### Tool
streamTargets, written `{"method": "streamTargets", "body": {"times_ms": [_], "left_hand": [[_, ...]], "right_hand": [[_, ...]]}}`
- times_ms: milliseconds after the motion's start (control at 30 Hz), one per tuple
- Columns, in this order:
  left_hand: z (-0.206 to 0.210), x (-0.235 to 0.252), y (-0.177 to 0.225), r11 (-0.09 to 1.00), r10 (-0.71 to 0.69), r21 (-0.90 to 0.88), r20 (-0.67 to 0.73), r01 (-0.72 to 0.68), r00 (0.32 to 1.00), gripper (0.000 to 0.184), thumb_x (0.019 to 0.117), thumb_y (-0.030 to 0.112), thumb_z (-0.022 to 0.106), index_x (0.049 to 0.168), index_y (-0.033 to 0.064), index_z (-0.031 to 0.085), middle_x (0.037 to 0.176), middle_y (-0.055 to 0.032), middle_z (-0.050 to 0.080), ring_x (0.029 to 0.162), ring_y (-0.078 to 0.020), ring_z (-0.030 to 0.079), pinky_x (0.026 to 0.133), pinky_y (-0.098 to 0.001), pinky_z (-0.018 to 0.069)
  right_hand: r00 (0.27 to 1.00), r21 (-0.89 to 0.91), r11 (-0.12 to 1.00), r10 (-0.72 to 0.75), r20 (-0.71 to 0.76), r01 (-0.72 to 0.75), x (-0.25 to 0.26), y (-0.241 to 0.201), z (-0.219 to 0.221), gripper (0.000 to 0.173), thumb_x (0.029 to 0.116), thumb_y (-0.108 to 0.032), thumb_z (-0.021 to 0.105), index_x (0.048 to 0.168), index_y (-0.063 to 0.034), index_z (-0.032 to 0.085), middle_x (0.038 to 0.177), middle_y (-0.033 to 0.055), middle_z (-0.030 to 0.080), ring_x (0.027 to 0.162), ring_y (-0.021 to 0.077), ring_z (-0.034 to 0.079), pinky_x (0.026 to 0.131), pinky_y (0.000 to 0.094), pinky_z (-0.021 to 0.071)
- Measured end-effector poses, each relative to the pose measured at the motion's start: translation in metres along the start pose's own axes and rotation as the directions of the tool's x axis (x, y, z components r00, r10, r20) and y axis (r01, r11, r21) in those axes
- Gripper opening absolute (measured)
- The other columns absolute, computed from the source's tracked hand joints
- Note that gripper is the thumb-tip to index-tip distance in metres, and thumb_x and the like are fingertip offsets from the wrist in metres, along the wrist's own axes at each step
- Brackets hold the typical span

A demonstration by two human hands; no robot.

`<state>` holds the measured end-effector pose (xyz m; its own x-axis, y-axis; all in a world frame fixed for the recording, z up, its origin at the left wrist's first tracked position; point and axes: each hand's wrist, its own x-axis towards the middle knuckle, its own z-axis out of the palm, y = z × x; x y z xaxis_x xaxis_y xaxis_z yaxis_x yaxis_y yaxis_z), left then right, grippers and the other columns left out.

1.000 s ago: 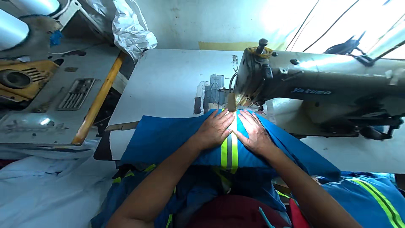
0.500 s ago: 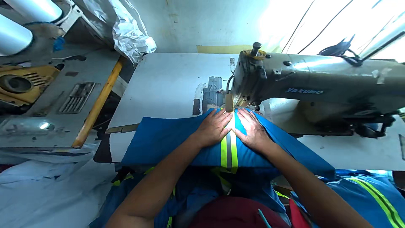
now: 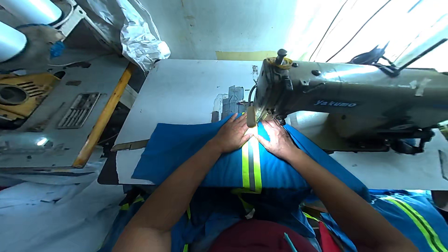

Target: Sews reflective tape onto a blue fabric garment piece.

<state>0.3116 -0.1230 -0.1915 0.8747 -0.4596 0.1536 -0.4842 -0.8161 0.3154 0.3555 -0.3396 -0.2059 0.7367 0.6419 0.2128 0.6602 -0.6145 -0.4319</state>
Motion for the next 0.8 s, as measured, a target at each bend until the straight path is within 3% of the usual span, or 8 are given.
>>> {"method": "streamTargets", "body": {"times_ms": [100, 200, 367, 500, 600, 700, 800], "left_hand": [[-0.001, 0.003, -0.002, 1.0, -0.001, 0.014, 0.003, 0.001, 1.0, 0.049, 0.1071, 0.032, 0.042, 0.144, 0.0029, 0.056, 0.155, -0.0147, 0.049, 0.152, -0.0299, 0.036, 0.125, -0.0561, 0.019], [0.0, 0.007, -0.005, 1.0, -0.003, 0.005, -0.013, 0.003, 1.0, 0.049, 0.1066, 0.033, 0.044, 0.142, 0.0024, 0.059, 0.154, -0.0165, 0.051, 0.151, -0.0319, 0.037, 0.125, -0.0573, 0.0191], [-0.003, 0.014, -0.015, 0.999, 0.014, 0.038, -0.009, -0.013, 1.0, 0.053, 0.1057, 0.04, 0.045, 0.141, 0.0029, 0.059, 0.153, -0.0168, 0.051, 0.15, -0.0318, 0.038, 0.124, -0.0605, 0.0183], [-0.001, 0.016, -0.022, 0.995, 0.002, 0.096, 0.018, -0.004, 1.0, 0.057, 0.1064, 0.045, 0.042, 0.145, 0.0048, 0.056, 0.154, -0.0182, 0.05, 0.15, -0.0332, 0.038, 0.125, -0.0593, 0.0173], [-0.005, 0.01, -0.002, 0.978, -0.094, 0.185, -0.001, 0.092, 0.996, 0.062, 0.1061, 0.046, 0.041, 0.145, -0.0007, 0.054, 0.154, -0.0272, 0.045, 0.149, -0.0452, 0.035, 0.121, -0.0671, 0.0203], [0.004, -0.014, 0.047, 0.983, 0.021, 0.182, -0.102, -0.002, 0.995, 0.073, 0.1027, 0.048, 0.038, 0.143, -0.0112, 0.051, 0.15, -0.0329, 0.047, 0.142, -0.0535, 0.041, 0.113, -0.0753, 0.026], [0.02, -0.055, 0.072, 0.986, 0.084, 0.149, -0.062, -0.074, 0.995, 0.084, 0.1002, 0.061, 0.035, 0.142, -0.0097, 0.054, 0.149, -0.0326, 0.049, 0.14, -0.0531, 0.045, 0.112, -0.0744, 0.0277]], "right_hand": [[1.0, -0.033, 0.999, -0.004, 0.01, 0.004, 0.004, 0.004, 0.0, 0.062, 0.1004, -0.046, 0.055, 0.133, 0.0066, 0.061, 0.136, 0.0257, 0.061, 0.136, 0.0392, 0.053, 0.12, 0.0514, 0.0316], [0.998, -0.039, 0.999, 0.022, 0.055, -0.02, 0.007, 0.005, -0.004, 0.061, 0.1019, -0.045, 0.054, 0.138, 0.0049, 0.058, 0.141, 0.025, 0.058, 0.141, 0.0377, 0.048, 0.123, 0.05, 0.0263], [0.999, -0.049, 0.999, 0.014, 0.044, -0.012, 0.013, 0.004, -0.009, 0.056, 0.1017, -0.043, 0.055, 0.131, 0.0047, 0.062, 0.136, 0.0263, 0.06, 0.138, 0.0395, 0.05, 0.122, 0.0511, 0.0264], [0.993, -0.072, 0.993, 0.095, 0.068, -0.09, 0.005, -0.007, -0.015, 0.055, 0.1019, -0.041, 0.058, 0.139, -0.0004, 0.058, 0.149, 0.0228, 0.052, 0.147, 0.0392, 0.039, 0.123, 0.0582, 0.0213], [0.968, -0.044, 0.981, 0.193, 0.16, -0.188, -0.036, -0.024, -0.033, 0.056, 0.1037, -0.039, 0.057, 0.145, -0.0002, 0.053, 0.156, 0.0236, 0.044, 0.151, 0.0404, 0.031, 0.122, 0.0663, 0.0136], [0.957, 0.009, 0.97, 0.24, 0.163, -0.245, -0.106, -0.027, -0.065, 0.046, 0.1051, -0.027, 0.056, 0.142, 0.0, 0.056, 0.155, 0.0231, 0.046, 0.151, 0.0407, 0.033, 0.122, 0.0686, 0.0108], [0.931, 0.026, 0.932, 0.361, 0.057, -0.363, -0.16, -0.013, -0.082, 0.04, 0.1016, -0.017, 0.058, 0.14, -0.0043, 0.061, 0.157, 0.0222, 0.044, 0.152, 0.0416, 0.031, 0.12, 0.0714, 0.0123]]}}
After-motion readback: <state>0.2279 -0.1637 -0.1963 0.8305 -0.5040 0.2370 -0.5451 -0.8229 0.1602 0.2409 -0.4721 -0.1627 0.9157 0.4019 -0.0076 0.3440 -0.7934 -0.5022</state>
